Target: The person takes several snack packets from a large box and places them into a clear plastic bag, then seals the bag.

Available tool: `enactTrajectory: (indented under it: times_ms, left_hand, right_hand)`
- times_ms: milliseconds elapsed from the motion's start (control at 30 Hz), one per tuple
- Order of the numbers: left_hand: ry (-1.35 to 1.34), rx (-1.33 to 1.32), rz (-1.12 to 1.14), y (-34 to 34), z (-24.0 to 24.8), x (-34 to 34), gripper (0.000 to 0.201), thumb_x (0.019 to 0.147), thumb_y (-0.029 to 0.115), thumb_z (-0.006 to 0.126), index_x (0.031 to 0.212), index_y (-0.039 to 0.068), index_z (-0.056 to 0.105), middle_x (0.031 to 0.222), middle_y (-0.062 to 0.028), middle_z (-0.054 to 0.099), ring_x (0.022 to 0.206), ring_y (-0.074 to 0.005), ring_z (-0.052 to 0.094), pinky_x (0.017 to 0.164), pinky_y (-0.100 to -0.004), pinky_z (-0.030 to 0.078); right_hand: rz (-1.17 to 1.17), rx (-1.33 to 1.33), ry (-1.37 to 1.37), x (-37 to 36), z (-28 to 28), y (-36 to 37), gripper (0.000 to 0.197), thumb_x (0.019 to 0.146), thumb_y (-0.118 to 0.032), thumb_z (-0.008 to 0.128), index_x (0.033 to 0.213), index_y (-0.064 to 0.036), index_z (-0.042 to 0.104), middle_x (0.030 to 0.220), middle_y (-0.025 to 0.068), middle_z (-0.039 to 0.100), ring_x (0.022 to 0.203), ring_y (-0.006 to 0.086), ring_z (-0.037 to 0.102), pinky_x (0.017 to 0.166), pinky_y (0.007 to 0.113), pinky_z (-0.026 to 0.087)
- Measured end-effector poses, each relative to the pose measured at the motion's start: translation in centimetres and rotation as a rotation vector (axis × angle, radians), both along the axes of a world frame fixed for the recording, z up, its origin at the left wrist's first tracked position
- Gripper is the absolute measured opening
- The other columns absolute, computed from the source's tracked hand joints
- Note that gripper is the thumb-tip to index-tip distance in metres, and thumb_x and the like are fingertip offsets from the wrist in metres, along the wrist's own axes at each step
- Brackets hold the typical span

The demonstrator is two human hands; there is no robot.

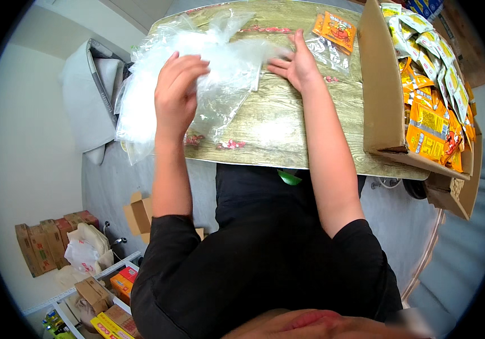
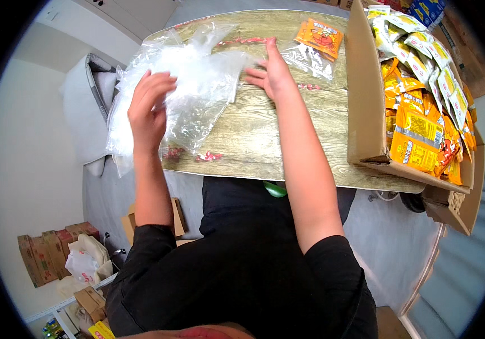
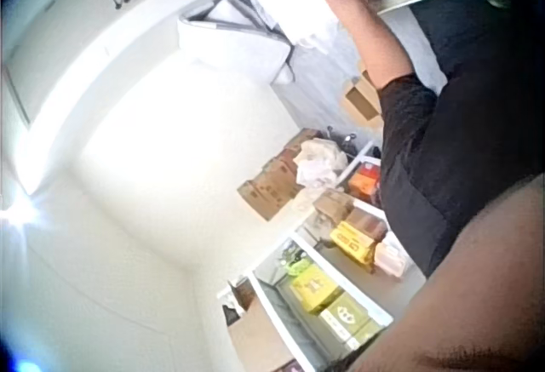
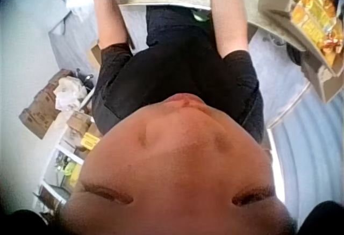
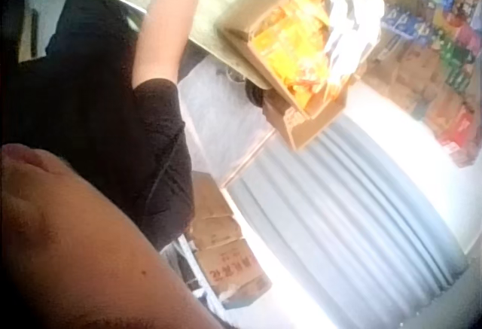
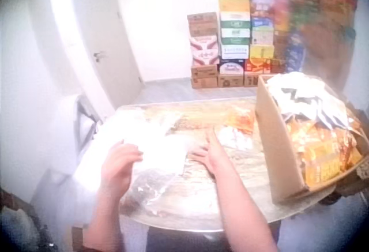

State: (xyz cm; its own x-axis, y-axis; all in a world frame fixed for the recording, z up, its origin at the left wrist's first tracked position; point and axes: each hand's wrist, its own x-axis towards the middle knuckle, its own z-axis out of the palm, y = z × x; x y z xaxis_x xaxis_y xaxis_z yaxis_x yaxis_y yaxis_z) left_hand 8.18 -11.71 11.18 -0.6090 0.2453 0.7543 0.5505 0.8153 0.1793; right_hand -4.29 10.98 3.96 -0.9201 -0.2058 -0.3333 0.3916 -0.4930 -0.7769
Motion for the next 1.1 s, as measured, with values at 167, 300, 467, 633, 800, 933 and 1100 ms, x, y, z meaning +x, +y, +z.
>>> enactTrajectory:
  times_ms: [167,300,467,633,800,933,1100]
  left_hand:
    - [-0.042,-0.019,0.024,-1.2,-1.6,3.5,0.020,0.076,-0.013,0.067,0.083,0.006,0.071,0.112,-0.0085,0.072,0.120,-0.0319,0.060,0.105,-0.0475,0.047]
    - [0.031,0.117,0.120,-1.8,-3.4,5.1,0.017,0.074,-0.009,0.074,0.077,0.007,0.072,0.119,-0.0085,0.069,0.120,-0.0324,0.058,0.099,-0.0441,0.047]
    - [0.165,0.413,0.086,-0.3,-5.5,5.4,0.022,0.074,-0.014,0.073,0.084,0.005,0.073,0.124,-0.0136,0.061,0.117,-0.0266,0.060,0.099,-0.0369,0.052]
    - [0.170,0.554,0.031,2.2,-7.0,4.3,0.030,0.074,-0.016,0.066,0.096,0.003,0.072,0.128,-0.0147,0.060,0.119,-0.0273,0.060,0.100,-0.0377,0.052]
    - [-0.246,0.587,0.040,5.1,-6.2,2.3,0.048,0.069,-0.017,0.046,0.101,0.004,0.074,0.130,-0.0140,0.061,0.118,-0.0297,0.060,0.099,-0.0368,0.047]
    - [-0.035,0.399,0.058,9.5,-5.4,4.0,0.052,0.067,-0.017,0.048,0.110,0.004,0.069,0.121,-0.0163,0.064,0.113,-0.0325,0.059,0.100,-0.0407,0.045]
    - [-0.094,0.512,-0.462,16.7,-4.8,6.6,0.045,0.072,-0.008,0.077,0.114,0.003,0.065,0.110,-0.0172,0.066,0.094,-0.0333,0.067,0.080,-0.0372,0.055]
  right_hand:
    - [0.272,0.090,0.144,0.2,-0.9,0.8,0.076,0.096,-0.036,0.071,0.153,-0.0026,0.032,0.134,0.0252,0.055,0.102,0.0334,0.070,0.089,0.042,0.061]
    - [0.493,0.403,0.188,3.7,0.4,1.0,0.072,0.091,-0.021,0.076,0.151,-0.0052,0.040,0.127,0.0171,0.061,0.101,0.0231,0.069,0.084,0.032,0.057]
    - [0.286,-0.038,0.195,9.5,-0.4,5.7,0.082,0.089,-0.002,0.074,0.157,-0.0081,0.029,0.124,0.0187,0.064,0.106,0.0250,0.069,0.090,0.038,0.059]
    - [0.187,-0.316,0.017,14.5,-1.8,8.2,0.081,0.089,0.007,0.068,0.157,-0.0052,0.027,0.117,0.0173,0.066,0.100,0.0221,0.070,0.085,0.037,0.062]
    - [-0.124,-0.214,0.170,15.7,-1.0,11.1,0.052,0.087,0.007,0.072,0.134,-0.0005,0.050,0.099,0.0113,0.071,0.093,0.0172,0.070,0.081,0.030,0.059]
    - [-0.255,-0.072,0.354,16.3,0.6,11.5,0.046,0.082,0.007,0.076,0.124,0.0015,0.057,0.100,0.0090,0.071,0.093,0.0153,0.069,0.088,0.028,0.054]
    - [-0.213,0.143,0.562,18.1,2.9,10.6,0.037,0.076,0.000,0.083,0.109,0.0008,0.065,0.097,0.0051,0.071,0.092,0.0119,0.066,0.086,0.028,0.053]
